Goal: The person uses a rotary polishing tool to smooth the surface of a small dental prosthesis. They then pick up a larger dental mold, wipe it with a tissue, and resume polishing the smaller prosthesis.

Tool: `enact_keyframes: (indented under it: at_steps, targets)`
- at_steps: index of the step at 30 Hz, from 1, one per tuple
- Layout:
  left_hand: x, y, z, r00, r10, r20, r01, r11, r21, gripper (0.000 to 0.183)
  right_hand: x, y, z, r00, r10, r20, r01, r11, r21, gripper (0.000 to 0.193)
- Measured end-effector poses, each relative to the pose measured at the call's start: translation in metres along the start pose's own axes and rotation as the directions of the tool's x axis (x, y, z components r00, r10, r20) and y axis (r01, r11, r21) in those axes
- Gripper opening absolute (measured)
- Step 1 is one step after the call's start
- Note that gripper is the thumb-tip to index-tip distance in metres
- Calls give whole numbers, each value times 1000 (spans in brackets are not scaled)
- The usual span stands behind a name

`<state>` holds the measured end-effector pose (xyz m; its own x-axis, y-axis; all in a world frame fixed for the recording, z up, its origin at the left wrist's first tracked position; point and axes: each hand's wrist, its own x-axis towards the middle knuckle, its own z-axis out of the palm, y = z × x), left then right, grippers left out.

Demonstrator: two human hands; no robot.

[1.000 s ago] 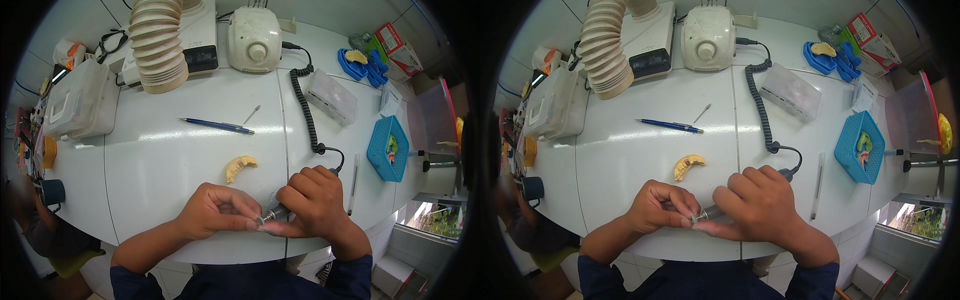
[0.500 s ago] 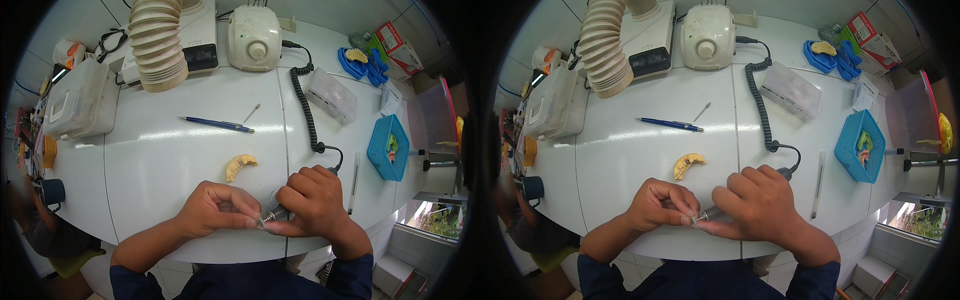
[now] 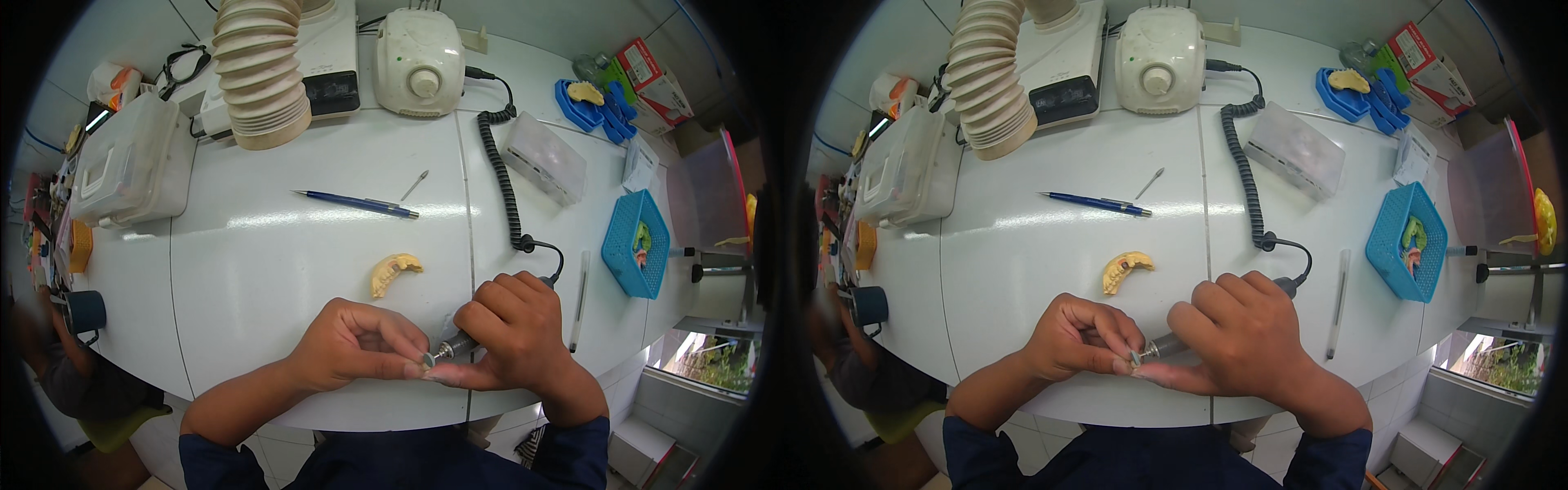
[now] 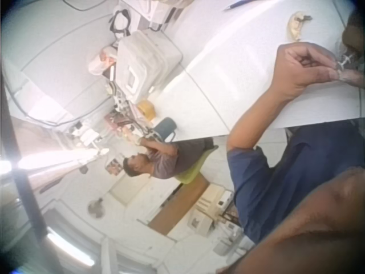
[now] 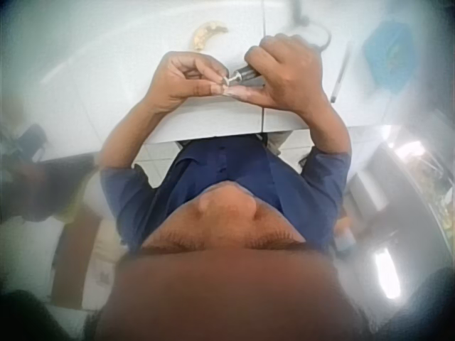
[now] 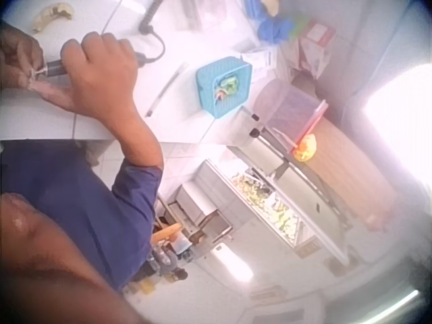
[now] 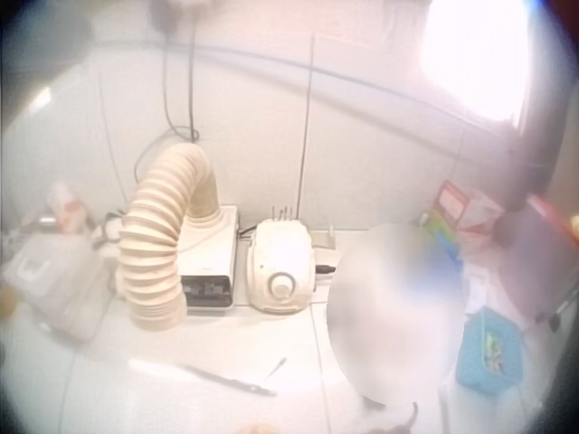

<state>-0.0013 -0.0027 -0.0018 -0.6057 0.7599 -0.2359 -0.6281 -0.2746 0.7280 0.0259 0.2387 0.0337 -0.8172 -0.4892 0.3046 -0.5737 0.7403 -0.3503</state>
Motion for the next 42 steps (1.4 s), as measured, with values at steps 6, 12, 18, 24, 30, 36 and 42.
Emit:
enact_keyframes:
  at_steps: [6,12,18,24,30,36,42]
  targets:
    - [0,-1,-1,1000,-14,6,14,1000,-5,13,-2,0,0,1000,-17,2,17,1000,-1,49]
    - [0,-4,-2,1000,-10,28,12,998,-62,14,-1,-1,-1,1000,-21,-6,21,1000,-11,48]
    - [1,-2,-1,999,-42,30,43,999,-31,13,-1,0,0,1000,-16,-12,16,1000,-4,49]
    - [-1,-3,1,998,-60,5,60,998,-35,13,-1,1,-1,1000,-2,-6,2,1000,-10,52]
    - [-1,-4,0,998,-56,1,56,998,-16,12,-1,1,-2,1000,-3,11,4,1000,-16,52]
    - [0,-3,1,998,-58,9,58,998,-5,11,-1,0,-3,1000,-10,17,10,1000,-23,52]
    - [0,-5,1,998,-53,18,54,998,-11,11,-1,0,-3,1000,-14,19,14,1000,-18,52]
